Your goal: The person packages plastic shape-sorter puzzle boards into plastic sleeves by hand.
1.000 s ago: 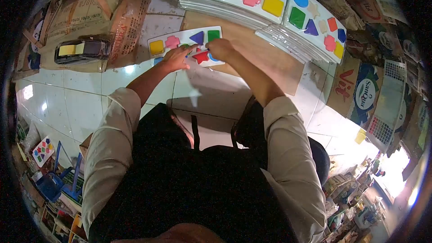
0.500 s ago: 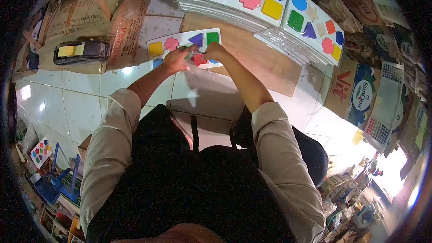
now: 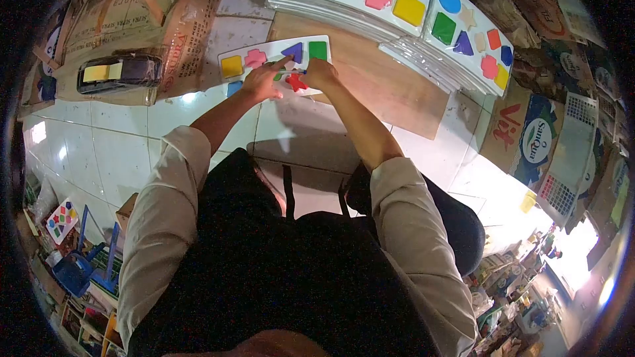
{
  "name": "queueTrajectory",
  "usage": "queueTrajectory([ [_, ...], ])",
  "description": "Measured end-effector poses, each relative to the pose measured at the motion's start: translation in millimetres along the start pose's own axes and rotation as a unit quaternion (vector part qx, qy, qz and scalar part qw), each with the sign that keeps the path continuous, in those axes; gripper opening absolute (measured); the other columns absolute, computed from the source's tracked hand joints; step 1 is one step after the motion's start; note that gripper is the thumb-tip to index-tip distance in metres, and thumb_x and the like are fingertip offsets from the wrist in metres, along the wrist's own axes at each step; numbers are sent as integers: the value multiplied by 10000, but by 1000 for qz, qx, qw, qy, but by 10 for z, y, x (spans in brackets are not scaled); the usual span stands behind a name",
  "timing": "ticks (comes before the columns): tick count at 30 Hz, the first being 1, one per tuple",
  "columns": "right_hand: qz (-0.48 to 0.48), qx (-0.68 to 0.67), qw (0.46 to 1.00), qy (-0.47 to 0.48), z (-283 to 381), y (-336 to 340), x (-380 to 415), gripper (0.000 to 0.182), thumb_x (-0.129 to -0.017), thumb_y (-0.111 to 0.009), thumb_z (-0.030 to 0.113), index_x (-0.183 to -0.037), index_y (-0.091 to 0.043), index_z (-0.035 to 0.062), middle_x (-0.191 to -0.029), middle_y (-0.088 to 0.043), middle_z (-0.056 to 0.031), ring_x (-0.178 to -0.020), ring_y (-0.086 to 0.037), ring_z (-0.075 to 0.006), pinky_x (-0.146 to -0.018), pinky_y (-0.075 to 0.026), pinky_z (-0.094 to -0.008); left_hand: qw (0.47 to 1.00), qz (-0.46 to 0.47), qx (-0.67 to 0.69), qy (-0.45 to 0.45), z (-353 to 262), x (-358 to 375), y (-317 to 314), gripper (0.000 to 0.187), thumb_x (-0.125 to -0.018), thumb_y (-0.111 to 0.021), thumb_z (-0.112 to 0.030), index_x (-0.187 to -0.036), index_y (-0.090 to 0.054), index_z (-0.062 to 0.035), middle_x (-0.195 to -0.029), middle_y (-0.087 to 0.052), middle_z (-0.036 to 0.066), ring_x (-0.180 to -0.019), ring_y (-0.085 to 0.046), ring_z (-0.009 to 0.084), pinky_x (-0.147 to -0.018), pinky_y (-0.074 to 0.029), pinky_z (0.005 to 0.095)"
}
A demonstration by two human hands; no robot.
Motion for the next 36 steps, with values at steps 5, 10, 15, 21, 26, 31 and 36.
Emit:
queueTrajectory([
  [5,129,-4,990,55,-164,-221,-264,398,-602,-701,385,-796,-660,40,-844,-629,-164,-762,-609,-281,-676,-478,-356,997,-55,11,-56,-2,4,19,1050,-507,-788,-183,-1351,-169,-262,-1110,-527,131,-972,-536,300,-817,-454,388],
  [10,103,-19,992,73,-110,-130,-273,397,-599,-702,378,-819,-662,51,-839,-626,-163,-780,-606,-281,-683,-474,-358,994,-78,49,-53,10,16,68,1062,-489,-762,-141,-1363,-160,-190,-1130,-505,170,-841,-567,279,-769,-461,375],
  [15,82,11,997,-14,-141,-14,-127,435,-613,-688,337,-938,-632,54,-928,-624,-144,-891,-602,-271,-754,-483,-342,997,-54,45,-25,13,13,38,1113,-468,-807,-178,-1359,-140,-188,-1076,-539,156,-965,-538,310,-800,-463,397],
  [21,2,12,997,-71,137,190,210,338,-634,-650,263,-882,-634,34,-900,-623,-174,-869,-607,-286,-746,-484,-379,1000,-27,6,12,1,-62,7,1140,-454,-794,-136,-1364,-110,-191,-993,-566,199,-918,-552,345,-779,-459,411],
  [26,8,-64,992,-109,47,140,240,354,-616,-638,272,-886,-643,43,-912,-623,-171,-884,-605,-284,-755,-483,-375,999,-33,3,20,-10,-75,-2,1146,-458,-797,-145,-1365,-99,-203,-1000,-567,197,-927,-549,351,-792,-458,415],
  [31,35,-75,993,-83,-120,-153,-1,430,-542,-721,347,-844,-655,47,-876,-633,-166,-841,-620,-277,-698,-501,-375,999,-28,-14,34,-1,-70,24,1159,-457,-799,-151,-1366,-81,-205,-1010,-570,180,-922,-551,349,-793,-455,415],
  [36,-39,-27,994,-100,126,252,331,340,-640,-664,355,-841,-658,81,-877,-636,-152,-834,-622,-263,-670,-505,-365,999,-32,17,1,-38,-46,36,1162,-456,-804,-148,-1368,-86,-199,-953,-575,199,-888,-563,339,-772,-454,414],
])
Point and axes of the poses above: each hand's wrist, its own x-axis away from the middle knuckle, its own y-axis out of the back of the hand, z = x × y, the point moved 9 cm from there along -x, towards the middle knuckle
